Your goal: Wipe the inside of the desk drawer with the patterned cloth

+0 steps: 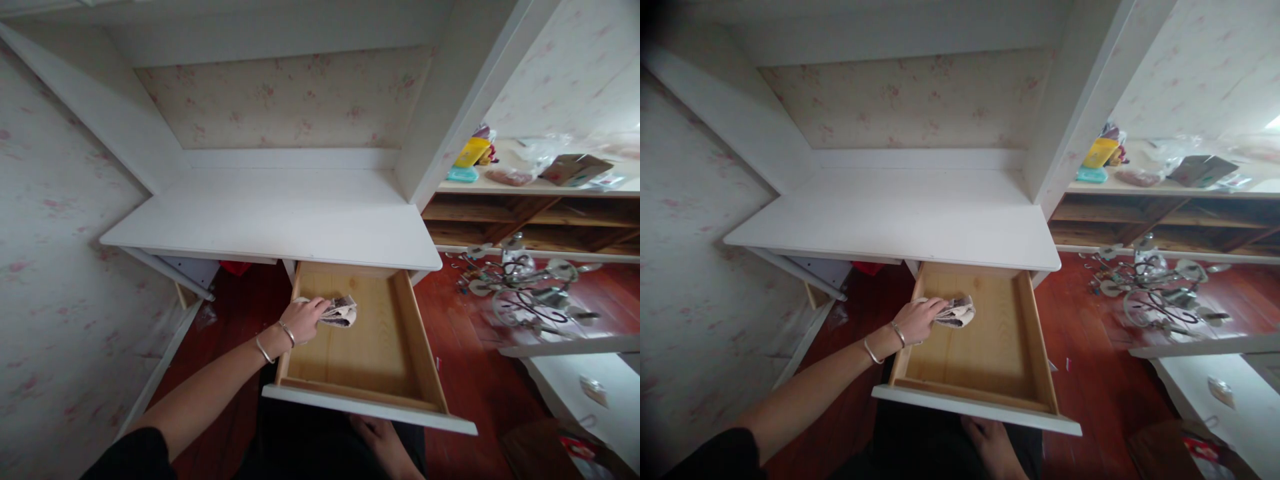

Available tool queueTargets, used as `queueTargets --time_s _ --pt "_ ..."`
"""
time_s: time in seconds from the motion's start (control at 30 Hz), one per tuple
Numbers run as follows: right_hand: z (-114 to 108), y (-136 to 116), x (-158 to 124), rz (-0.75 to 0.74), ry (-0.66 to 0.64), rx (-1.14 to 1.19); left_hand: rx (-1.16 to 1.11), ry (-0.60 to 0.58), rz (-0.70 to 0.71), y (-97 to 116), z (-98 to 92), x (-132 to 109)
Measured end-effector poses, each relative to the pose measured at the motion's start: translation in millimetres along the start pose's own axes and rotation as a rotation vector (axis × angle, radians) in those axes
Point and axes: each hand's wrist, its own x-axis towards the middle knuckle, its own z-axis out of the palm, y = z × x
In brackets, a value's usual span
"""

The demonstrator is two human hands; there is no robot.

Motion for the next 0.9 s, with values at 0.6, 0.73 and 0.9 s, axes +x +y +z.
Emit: queueTargets --time_s 0.6,0.73,0.9 --pt "4.1 15.3 3.6 -0.052 0.007 -0.007 0.153 0.433 0.154 -10.1 -41.8 -14.3" --pt "3.4 14.3 3.8 -0.051 -0.004 -0.002 0.267 0.384 0.108 -16.9 -37.6 -29.6" --pt "2.5 7.2 2.6 -0.045 0.005 -0.019 0.271 0.250 0.036 -36.7 5.1 -39.6"
